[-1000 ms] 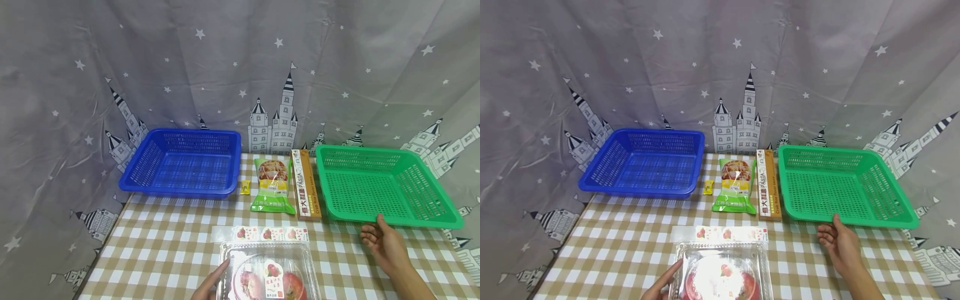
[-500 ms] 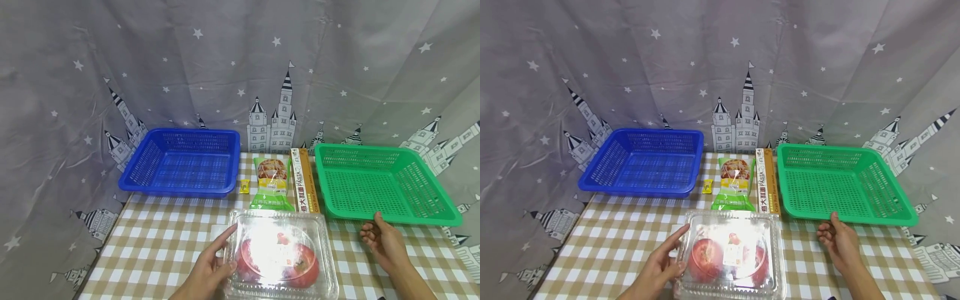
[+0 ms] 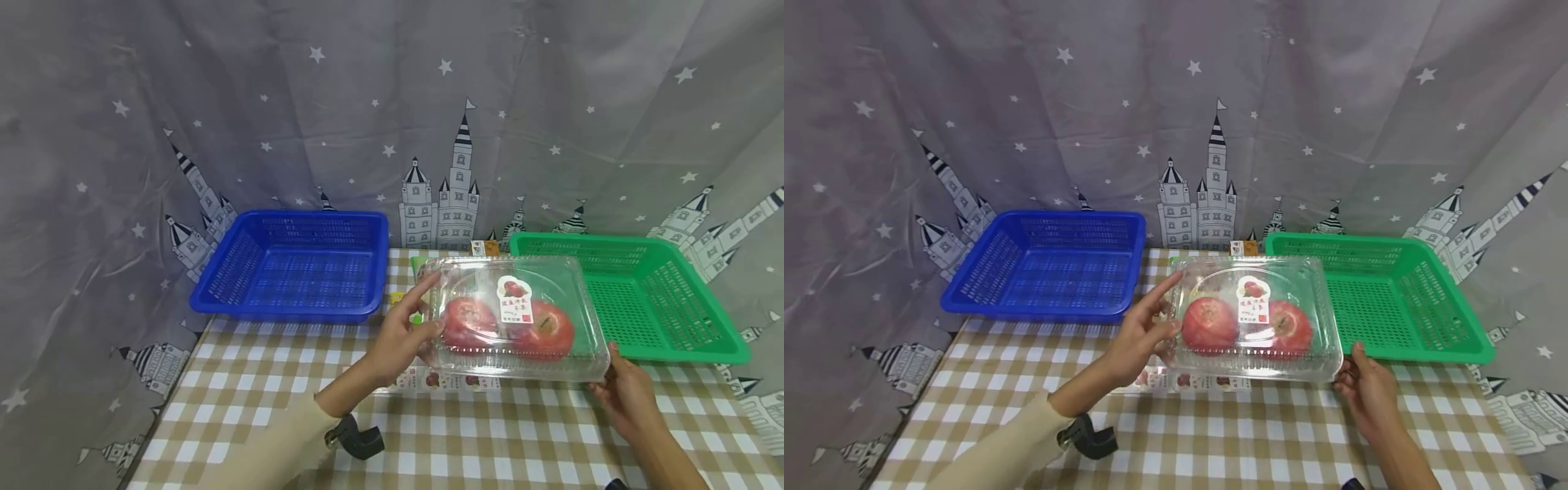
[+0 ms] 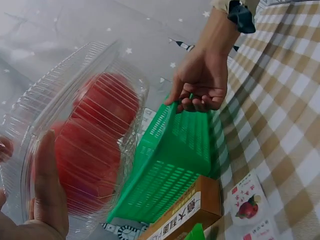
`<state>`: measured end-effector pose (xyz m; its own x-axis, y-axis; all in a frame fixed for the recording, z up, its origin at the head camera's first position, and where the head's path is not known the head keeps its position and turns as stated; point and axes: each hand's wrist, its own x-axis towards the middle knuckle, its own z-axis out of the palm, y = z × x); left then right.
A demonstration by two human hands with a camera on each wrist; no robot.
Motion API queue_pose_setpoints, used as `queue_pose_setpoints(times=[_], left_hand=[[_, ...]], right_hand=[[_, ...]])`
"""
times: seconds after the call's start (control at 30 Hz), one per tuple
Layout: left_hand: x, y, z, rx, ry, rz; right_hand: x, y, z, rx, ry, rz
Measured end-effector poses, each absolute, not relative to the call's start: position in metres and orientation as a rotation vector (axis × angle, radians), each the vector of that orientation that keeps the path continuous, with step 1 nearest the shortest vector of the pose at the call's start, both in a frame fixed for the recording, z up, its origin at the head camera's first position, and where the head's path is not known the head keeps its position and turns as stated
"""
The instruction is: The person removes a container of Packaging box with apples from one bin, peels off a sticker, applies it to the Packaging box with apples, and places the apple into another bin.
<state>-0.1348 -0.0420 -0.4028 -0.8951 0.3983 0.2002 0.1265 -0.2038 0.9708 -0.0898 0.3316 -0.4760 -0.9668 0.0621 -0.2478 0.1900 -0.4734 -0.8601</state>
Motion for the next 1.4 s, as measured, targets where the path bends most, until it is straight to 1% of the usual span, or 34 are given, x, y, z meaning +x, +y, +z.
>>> queue_pose_setpoints(times=[0.1, 0.23, 0.43, 0.67, 0.83, 1.03, 1.4], left_hand=[[-0.150, -0.023, -0.403, 0.596, 1.854, 2.217], [-0.169, 0.004, -0.404, 0.573, 1.852, 2.214], [-0.194, 0.045, -0.405, 0.548, 1.833, 2.208], [-0.216, 0.098, -0.403, 0.544, 1.917, 2.132], [-0.223, 0.134, -0.407, 0.499, 1.946, 2.077], [-0.224, 0.168, -0.410, 0.441, 2.119, 1.957], [-0.221, 0.183, -0.422, 0.364, 2.402, 1.632]], right_hand=[[-0.090, 0.331, -0.476, 0.424, 1.576, -2.597], [-0.088, 0.331, -0.477, 0.388, 1.586, -2.605], [-0.088, 0.330, -0.480, 0.404, 1.614, -2.605], [-0.087, 0.330, -0.482, 0.311, 1.586, -2.635], [-0.088, 0.329, -0.482, 0.313, 1.602, -2.638], [-0.093, 0.327, -0.482, 0.337, 1.641, -2.628], [-0.092, 0.329, -0.483, 0.333, 1.662, -2.632]])
